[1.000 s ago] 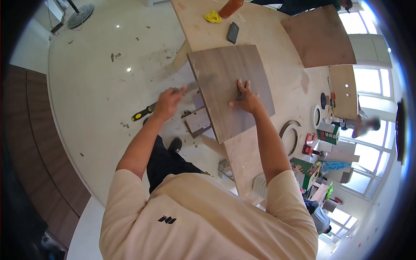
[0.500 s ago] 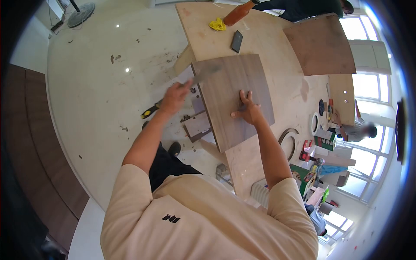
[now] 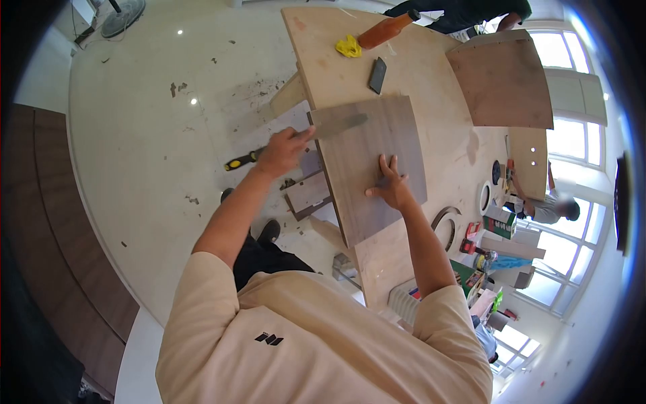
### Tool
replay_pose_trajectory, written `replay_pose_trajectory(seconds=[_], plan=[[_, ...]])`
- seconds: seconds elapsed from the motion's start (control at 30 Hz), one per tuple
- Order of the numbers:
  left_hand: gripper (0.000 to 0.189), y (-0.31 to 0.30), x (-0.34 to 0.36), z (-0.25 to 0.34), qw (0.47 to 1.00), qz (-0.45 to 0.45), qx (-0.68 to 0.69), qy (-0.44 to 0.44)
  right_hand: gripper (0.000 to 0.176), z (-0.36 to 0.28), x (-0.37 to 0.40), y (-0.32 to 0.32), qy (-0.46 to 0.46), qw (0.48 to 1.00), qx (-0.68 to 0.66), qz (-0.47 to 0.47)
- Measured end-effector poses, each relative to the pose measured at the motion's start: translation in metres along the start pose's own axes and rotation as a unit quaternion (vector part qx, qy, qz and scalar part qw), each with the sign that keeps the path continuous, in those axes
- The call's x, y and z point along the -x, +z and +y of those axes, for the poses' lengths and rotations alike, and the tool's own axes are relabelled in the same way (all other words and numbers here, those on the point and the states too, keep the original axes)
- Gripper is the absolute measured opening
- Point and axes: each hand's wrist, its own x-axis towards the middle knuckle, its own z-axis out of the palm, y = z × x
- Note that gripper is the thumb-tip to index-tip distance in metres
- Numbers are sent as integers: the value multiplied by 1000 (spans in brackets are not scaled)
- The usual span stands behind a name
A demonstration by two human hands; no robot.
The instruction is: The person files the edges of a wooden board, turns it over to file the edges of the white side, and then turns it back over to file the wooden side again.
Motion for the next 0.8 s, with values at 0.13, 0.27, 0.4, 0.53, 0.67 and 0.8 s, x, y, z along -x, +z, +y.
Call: replay_pose_trajectory(seconds=[0.13, 0.27, 0.4, 0.53, 0.67, 0.8], plan=[[65, -15, -8, -14, 999, 15, -9, -32, 119, 5, -2, 4, -5, 1000, -10, 4], [66, 0, -19, 4, 1000, 1, -2, 14, 118, 4, -2, 2, -3, 1000, 1, 4], [65, -18, -20, -16, 999, 10, -41, 17, 118, -14, 7, -8, 43, 999, -22, -25], [67, -9, -27, 2, 998, -25, -43, 37, 118, 5, -3, 4, -19, 1000, -6, 8], [62, -30, -21, -10, 994, -60, -86, 6, 118, -5, 0, -3, 17, 1000, -1, -12], [53, -30, -25, -11, 995, -71, -63, -34, 119, 5, -2, 2, -10, 1000, -9, 1]])
